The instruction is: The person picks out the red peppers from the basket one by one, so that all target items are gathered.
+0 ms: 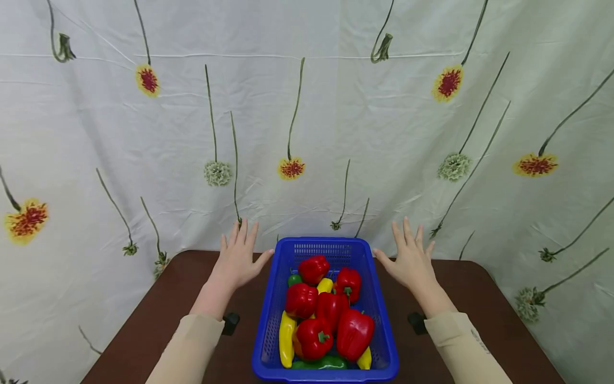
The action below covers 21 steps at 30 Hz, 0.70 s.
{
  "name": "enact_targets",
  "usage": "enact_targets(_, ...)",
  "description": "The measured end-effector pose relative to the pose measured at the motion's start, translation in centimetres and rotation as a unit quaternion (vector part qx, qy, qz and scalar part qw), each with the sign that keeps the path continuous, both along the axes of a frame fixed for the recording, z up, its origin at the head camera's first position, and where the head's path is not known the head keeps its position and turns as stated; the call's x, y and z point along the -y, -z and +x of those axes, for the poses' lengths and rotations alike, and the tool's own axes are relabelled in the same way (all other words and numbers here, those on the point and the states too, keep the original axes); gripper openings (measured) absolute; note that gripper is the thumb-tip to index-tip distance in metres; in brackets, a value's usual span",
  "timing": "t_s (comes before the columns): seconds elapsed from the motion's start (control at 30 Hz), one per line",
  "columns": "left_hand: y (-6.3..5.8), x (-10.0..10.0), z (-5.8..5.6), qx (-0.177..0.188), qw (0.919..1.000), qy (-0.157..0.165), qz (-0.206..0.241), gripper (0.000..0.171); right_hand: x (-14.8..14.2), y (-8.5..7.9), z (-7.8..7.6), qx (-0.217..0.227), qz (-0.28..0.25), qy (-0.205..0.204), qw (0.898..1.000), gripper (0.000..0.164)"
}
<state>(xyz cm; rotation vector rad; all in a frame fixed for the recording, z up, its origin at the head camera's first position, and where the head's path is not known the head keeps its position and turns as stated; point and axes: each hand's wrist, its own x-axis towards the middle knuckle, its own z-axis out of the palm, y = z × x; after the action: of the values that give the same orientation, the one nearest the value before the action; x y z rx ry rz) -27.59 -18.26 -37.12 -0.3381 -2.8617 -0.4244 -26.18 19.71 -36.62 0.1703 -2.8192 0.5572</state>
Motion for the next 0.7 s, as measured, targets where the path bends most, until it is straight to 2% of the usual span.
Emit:
enact_targets(0.23,-0.1,0.1,0.0,-0.004,1.0000,0.001,0.000,0.083,0.5,0.0,0.9,0.000,-0.009,0.000,1.000,0.088)
enact_targets(0.47,0.0,0.3,0.6,-0.022,0.9997,0.008,0.008,0.083,0.6,0.4,1.7,-0.001,-0.007,-0.004,1.000,0.090)
enact_targets(0.7,0.7,0.8,1.5,-0.023,0.9994,0.012,0.025,0.082,0.7,1.0,2.6,-0.005,0.002,-0.005,1.000,0.092)
